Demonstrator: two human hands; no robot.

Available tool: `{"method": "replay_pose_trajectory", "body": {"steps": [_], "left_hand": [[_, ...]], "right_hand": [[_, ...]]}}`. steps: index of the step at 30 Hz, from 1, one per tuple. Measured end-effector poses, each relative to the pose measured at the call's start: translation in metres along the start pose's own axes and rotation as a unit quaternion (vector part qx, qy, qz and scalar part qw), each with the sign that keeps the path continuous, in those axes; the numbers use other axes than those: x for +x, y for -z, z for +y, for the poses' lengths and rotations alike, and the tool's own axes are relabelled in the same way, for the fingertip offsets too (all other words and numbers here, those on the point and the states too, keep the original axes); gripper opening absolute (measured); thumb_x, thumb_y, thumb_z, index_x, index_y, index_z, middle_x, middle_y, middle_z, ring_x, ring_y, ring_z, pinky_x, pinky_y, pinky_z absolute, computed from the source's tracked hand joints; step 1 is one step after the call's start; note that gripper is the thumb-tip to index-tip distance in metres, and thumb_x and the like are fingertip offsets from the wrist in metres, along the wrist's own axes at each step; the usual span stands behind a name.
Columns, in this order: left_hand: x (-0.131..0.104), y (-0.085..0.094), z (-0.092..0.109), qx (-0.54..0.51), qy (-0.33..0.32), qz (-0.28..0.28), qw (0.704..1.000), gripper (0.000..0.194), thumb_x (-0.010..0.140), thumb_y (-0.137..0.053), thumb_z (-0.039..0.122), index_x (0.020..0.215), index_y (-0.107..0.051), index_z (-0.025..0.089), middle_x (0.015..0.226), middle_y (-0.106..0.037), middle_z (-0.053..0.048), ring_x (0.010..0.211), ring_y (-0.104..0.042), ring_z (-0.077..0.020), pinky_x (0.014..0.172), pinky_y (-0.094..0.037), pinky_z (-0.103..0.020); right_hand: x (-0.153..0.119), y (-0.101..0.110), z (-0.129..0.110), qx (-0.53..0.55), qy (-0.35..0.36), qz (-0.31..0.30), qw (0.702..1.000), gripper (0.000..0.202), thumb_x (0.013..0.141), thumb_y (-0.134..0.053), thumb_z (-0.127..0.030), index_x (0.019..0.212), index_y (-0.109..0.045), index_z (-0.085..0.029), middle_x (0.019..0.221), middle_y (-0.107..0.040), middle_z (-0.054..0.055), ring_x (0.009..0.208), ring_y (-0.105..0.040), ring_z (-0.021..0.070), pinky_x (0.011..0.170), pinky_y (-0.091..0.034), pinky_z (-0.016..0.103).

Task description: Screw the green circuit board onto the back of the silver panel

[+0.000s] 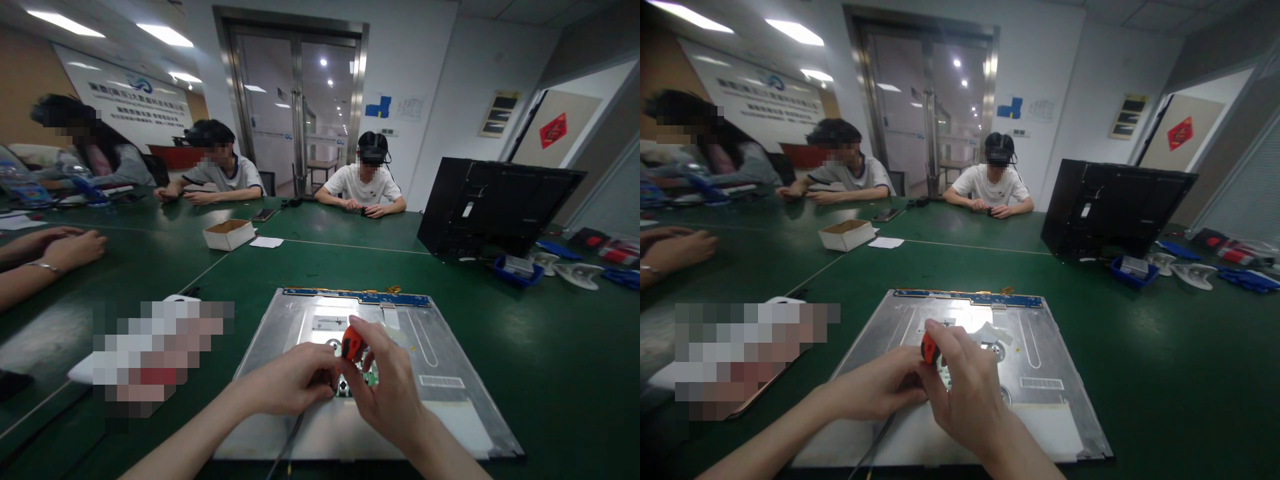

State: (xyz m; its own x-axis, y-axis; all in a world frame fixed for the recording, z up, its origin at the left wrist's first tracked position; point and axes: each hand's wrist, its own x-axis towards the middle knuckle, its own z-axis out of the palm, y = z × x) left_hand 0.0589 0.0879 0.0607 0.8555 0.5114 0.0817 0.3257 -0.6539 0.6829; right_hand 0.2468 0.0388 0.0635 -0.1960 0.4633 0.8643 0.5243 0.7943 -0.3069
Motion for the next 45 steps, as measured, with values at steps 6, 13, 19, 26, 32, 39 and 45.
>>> {"method": "replay_pose_trajectory", "body": {"steps": [6,13,19,26,32,39,45], "left_hand": [[0.0003,0.0017,0.0013,-0.001,-0.005,-0.001,1.0,0.015,0.084,-0.061,0.01,0.094,-0.067,0.019,0.087,-0.062,-0.001,0.078,-0.058,-0.0165,0.069,-0.045,-0.027],[0.0005,-0.0001,-0.0024,-0.001,0.013,-0.003,1.0,0.009,0.083,-0.062,0.01,0.087,-0.065,0.017,0.087,-0.065,-0.001,0.078,-0.058,-0.0165,0.07,-0.045,-0.027],[-0.0003,-0.0012,-0.0048,0.004,0.015,-0.012,1.0,0.006,0.084,-0.064,0.012,0.086,-0.063,0.018,0.089,-0.065,-0.002,0.079,-0.059,-0.017,0.069,-0.045,-0.027],[0.0002,0.0003,-0.0022,-0.003,-0.003,-0.006,1.0,0.01,0.084,-0.063,0.009,0.089,-0.064,0.018,0.087,-0.064,-0.001,0.078,-0.058,-0.0161,0.068,-0.044,-0.026],[-0.0007,0.0007,-0.0011,0.002,0.002,-0.002,1.0,0.015,0.081,-0.063,0.007,0.09,-0.065,0.018,0.088,-0.064,0.0,0.079,-0.058,-0.0164,0.069,-0.044,-0.027],[-0.0011,-0.0003,-0.0016,0.005,0.019,-0.005,1.0,0.015,0.08,-0.064,0.008,0.091,-0.065,0.018,0.089,-0.064,-0.001,0.08,-0.059,-0.0173,0.07,-0.046,-0.027],[-0.0006,0.0015,-0.001,0.009,0.033,-0.014,0.999,0.01,0.083,-0.064,0.012,0.091,-0.066,0.018,0.088,-0.063,-0.001,0.077,-0.058,-0.0162,0.067,-0.045,-0.026]], "right_hand": [[-0.0001,-0.0007,0.0001,-0.016,-0.001,0.002,1.0,0.038,0.102,-0.048,-0.026,0.138,-0.04,-0.021,0.091,-0.067,0.005,0.068,-0.064,0.017,0.054,-0.053,0.028],[-0.0003,0.0032,-0.0034,-0.009,0.0,-0.017,1.0,0.043,0.1,-0.046,-0.023,0.142,-0.037,-0.018,0.096,-0.07,0.007,0.066,-0.064,0.0172,0.056,-0.055,0.03],[-0.0023,0.0025,-0.0031,-0.016,-0.004,-0.011,1.0,0.042,0.099,-0.046,-0.021,0.141,-0.038,-0.019,0.094,-0.07,0.006,0.062,-0.063,0.016,0.054,-0.054,0.029],[-0.001,-0.001,-0.0013,-0.031,-0.001,0.003,1.0,0.037,0.102,-0.045,-0.027,0.138,-0.039,-0.02,0.09,-0.07,0.005,0.06,-0.062,0.0155,0.051,-0.052,0.027],[-0.0005,0.0001,-0.0035,-0.027,0.007,0.005,1.0,0.034,0.104,-0.043,-0.028,0.137,-0.039,-0.019,0.091,-0.071,0.005,0.061,-0.063,0.0154,0.052,-0.052,0.027],[-0.0011,0.0003,-0.0034,-0.018,0.011,0.003,1.0,0.035,0.103,-0.043,-0.025,0.137,-0.039,-0.019,0.094,-0.072,0.006,0.067,-0.066,0.0167,0.055,-0.054,0.028],[-0.0013,0.0045,-0.0038,-0.008,0.035,0.002,0.999,0.039,0.101,-0.044,-0.021,0.139,-0.038,-0.018,0.095,-0.072,0.007,0.074,-0.068,0.0186,0.06,-0.057,0.03]]}}
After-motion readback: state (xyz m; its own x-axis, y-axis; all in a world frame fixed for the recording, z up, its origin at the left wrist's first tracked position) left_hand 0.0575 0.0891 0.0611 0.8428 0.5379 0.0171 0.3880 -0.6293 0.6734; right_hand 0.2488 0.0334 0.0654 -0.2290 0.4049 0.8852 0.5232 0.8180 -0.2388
